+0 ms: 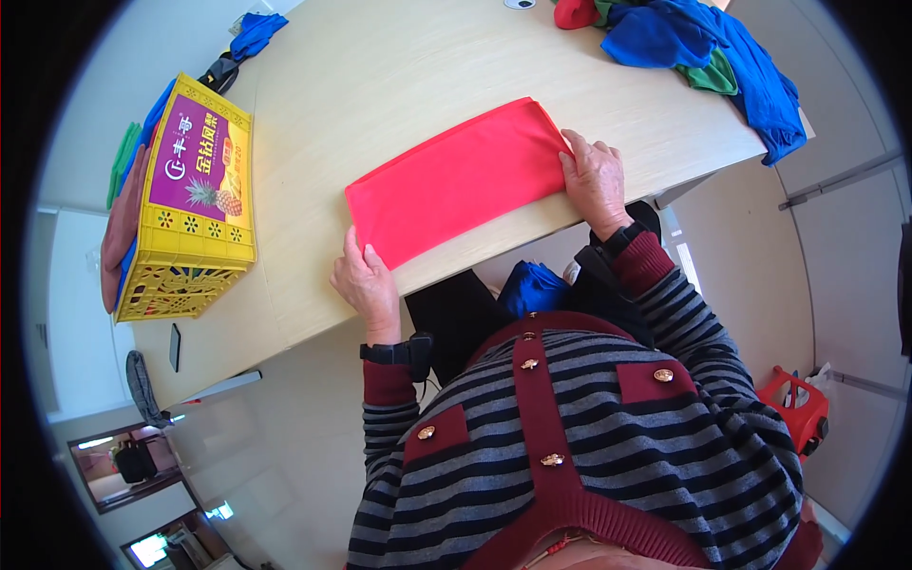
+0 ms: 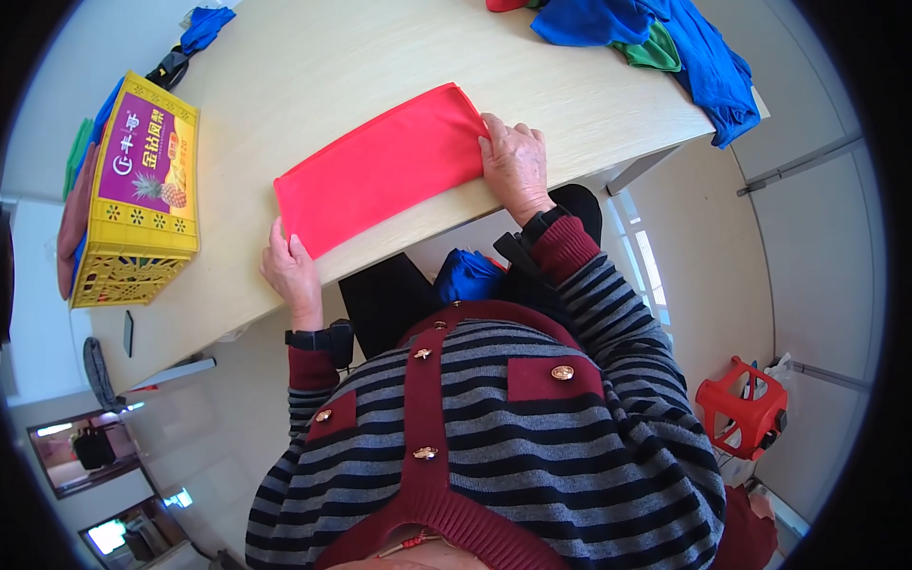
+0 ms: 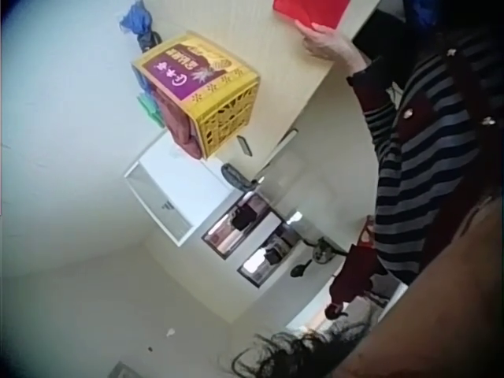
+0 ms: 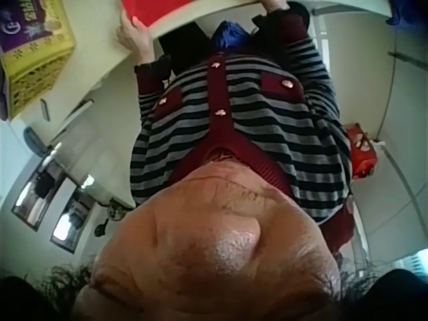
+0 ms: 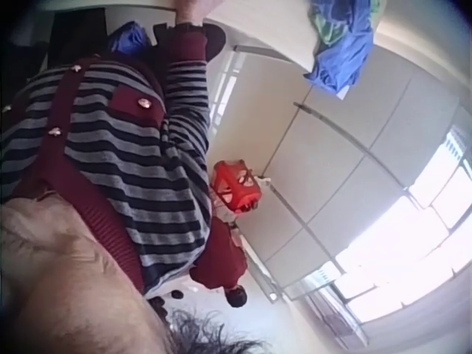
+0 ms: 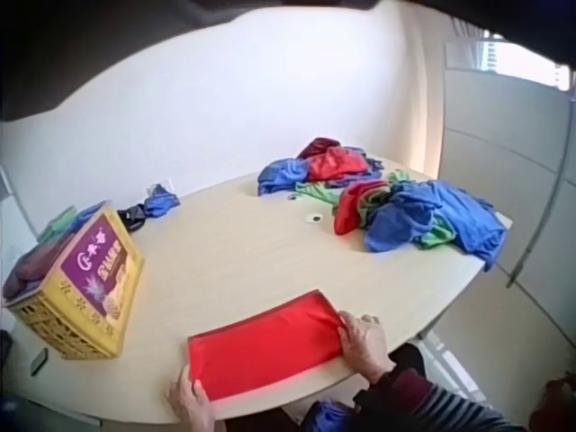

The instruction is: The person picks up a red cloth from a pile, spreads it out on the table, and folds it into a smaller square. After smoothing and refolding the cloth several times, they place it into a yellow crate.

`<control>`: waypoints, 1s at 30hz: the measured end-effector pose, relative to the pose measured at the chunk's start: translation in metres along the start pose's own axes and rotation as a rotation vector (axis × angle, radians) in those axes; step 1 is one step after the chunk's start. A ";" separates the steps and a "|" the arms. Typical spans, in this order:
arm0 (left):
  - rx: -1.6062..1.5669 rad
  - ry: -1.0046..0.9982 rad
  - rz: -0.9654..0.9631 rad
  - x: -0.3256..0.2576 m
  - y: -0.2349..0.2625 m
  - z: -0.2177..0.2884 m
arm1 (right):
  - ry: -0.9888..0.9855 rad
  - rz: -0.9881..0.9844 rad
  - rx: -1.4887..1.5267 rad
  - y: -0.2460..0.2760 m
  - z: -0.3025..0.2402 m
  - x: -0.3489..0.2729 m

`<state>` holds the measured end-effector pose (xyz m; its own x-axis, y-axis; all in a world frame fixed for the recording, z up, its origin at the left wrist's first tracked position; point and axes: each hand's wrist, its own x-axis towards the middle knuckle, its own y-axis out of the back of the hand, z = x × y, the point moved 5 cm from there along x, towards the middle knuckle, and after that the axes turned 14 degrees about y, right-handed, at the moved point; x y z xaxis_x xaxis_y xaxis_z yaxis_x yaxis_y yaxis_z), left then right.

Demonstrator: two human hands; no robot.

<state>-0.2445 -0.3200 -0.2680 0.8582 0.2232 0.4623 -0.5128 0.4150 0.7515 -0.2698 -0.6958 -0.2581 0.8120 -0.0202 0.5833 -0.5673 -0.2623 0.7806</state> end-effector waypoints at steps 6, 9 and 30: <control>0.137 0.028 0.015 -0.009 0.003 -0.011 | 0.013 0.001 0.012 0.000 -0.001 0.000; 0.156 0.060 -0.023 -0.007 0.010 -0.008 | 0.012 -0.024 -0.006 0.001 0.005 0.000; 0.299 -0.251 -0.429 0.019 -0.060 0.061 | 0.343 -0.387 0.016 -0.069 -0.088 0.036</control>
<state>-0.1987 -0.3943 -0.2756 0.9774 -0.1413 0.1571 -0.1363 0.1466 0.9798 -0.2138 -0.5930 -0.2715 0.8686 0.3982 0.2948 -0.2301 -0.2028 0.9518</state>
